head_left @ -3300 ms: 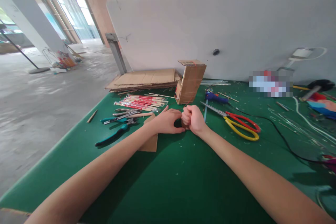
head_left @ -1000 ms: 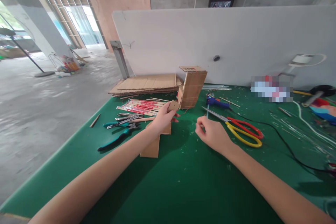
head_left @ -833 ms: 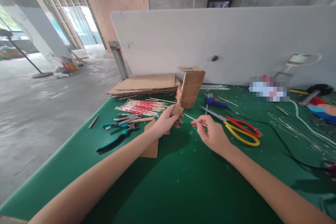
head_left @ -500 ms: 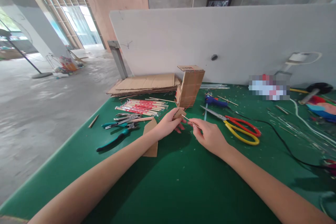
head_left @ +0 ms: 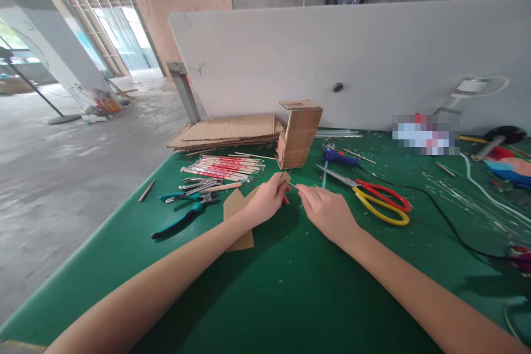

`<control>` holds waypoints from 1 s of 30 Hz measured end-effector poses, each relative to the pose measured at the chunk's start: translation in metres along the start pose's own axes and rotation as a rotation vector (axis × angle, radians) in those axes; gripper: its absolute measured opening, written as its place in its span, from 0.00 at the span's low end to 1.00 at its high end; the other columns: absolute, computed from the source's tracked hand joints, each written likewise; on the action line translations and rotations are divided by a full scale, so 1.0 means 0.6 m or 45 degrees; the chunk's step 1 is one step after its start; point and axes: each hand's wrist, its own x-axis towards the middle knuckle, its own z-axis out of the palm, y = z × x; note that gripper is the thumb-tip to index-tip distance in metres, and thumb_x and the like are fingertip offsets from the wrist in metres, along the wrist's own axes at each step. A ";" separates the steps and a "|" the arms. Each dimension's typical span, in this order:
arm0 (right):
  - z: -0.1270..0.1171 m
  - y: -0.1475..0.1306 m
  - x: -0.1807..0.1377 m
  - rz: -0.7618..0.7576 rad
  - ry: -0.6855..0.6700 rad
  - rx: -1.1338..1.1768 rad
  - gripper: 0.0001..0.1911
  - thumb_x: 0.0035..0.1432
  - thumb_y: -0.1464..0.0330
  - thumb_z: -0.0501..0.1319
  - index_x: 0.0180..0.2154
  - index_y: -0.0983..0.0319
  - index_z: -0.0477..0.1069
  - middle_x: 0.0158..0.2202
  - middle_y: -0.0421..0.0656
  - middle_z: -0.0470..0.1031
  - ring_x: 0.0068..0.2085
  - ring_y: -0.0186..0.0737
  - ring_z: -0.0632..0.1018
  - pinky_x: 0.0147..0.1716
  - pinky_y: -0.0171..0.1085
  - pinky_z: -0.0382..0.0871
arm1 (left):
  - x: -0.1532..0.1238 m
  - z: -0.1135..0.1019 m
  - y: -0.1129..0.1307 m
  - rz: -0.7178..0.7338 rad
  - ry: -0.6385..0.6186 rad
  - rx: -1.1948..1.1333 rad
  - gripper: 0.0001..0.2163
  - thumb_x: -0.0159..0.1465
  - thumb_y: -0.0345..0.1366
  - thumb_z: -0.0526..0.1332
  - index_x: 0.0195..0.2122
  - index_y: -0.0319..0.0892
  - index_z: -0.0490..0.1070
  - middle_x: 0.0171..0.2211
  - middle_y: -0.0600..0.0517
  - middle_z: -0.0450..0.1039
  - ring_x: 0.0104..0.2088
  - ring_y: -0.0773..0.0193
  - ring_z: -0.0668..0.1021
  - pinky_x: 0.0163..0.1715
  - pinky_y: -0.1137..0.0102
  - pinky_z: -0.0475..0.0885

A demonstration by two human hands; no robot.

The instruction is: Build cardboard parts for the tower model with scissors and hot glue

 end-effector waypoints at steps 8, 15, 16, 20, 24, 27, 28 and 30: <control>-0.002 -0.025 0.012 0.671 -0.003 0.947 0.17 0.64 0.61 0.48 0.35 0.62 0.72 0.21 0.41 0.71 0.21 0.38 0.72 0.20 0.35 0.61 | -0.010 0.004 0.009 0.034 0.085 0.170 0.06 0.64 0.29 0.49 0.39 0.43 0.61 0.26 0.52 0.71 0.25 0.64 0.75 0.26 0.72 0.66; 0.001 -0.026 0.012 0.750 -0.133 1.158 0.17 0.63 0.62 0.48 0.41 0.63 0.72 0.17 0.36 0.64 0.16 0.33 0.65 0.16 0.33 0.55 | -0.009 0.001 0.008 0.091 0.098 0.309 0.08 0.63 0.29 0.48 0.42 0.44 0.61 0.27 0.51 0.71 0.26 0.62 0.74 0.28 0.70 0.65; 0.000 -0.019 0.011 0.593 -0.100 0.938 0.17 0.63 0.64 0.49 0.42 0.62 0.73 0.19 0.39 0.69 0.20 0.36 0.69 0.19 0.34 0.58 | -0.008 -0.001 0.006 0.113 0.092 0.281 0.08 0.63 0.28 0.49 0.41 0.44 0.61 0.28 0.50 0.71 0.27 0.62 0.74 0.29 0.70 0.65; -0.007 0.002 0.004 -0.010 -0.085 0.093 0.19 0.60 0.76 0.49 0.48 0.64 0.73 0.27 0.47 0.77 0.29 0.41 0.75 0.23 0.35 0.59 | 0.002 -0.011 -0.006 0.186 0.008 0.221 0.06 0.62 0.28 0.49 0.37 0.44 0.61 0.28 0.51 0.70 0.29 0.63 0.74 0.30 0.71 0.65; -0.008 -0.003 0.005 -0.101 -0.138 -0.103 0.21 0.57 0.80 0.49 0.49 0.66 0.72 0.26 0.47 0.77 0.28 0.41 0.75 0.21 0.36 0.56 | 0.008 -0.018 -0.015 0.207 -0.069 0.235 0.05 0.62 0.28 0.48 0.34 0.44 0.60 0.27 0.52 0.69 0.28 0.64 0.73 0.29 0.71 0.65; -0.002 -0.017 0.011 0.198 -0.106 0.195 0.16 0.62 0.72 0.49 0.43 0.63 0.74 0.27 0.46 0.78 0.26 0.41 0.75 0.22 0.35 0.58 | 0.007 -0.018 -0.013 0.177 -0.067 0.299 0.04 0.63 0.30 0.48 0.35 0.44 0.60 0.27 0.51 0.69 0.27 0.63 0.73 0.28 0.70 0.65; -0.002 -0.022 0.013 0.310 -0.099 0.362 0.15 0.63 0.70 0.49 0.40 0.62 0.74 0.27 0.46 0.77 0.25 0.40 0.74 0.23 0.35 0.59 | 0.005 -0.016 -0.011 0.168 -0.055 0.332 0.04 0.63 0.30 0.49 0.35 0.44 0.60 0.27 0.51 0.69 0.27 0.62 0.73 0.28 0.70 0.64; -0.003 -0.032 0.016 0.554 -0.114 0.768 0.15 0.63 0.66 0.49 0.34 0.61 0.73 0.22 0.43 0.73 0.21 0.37 0.70 0.21 0.35 0.58 | 0.000 -0.012 -0.006 0.151 -0.030 0.390 0.04 0.63 0.30 0.49 0.37 0.43 0.60 0.26 0.51 0.68 0.26 0.62 0.72 0.27 0.71 0.63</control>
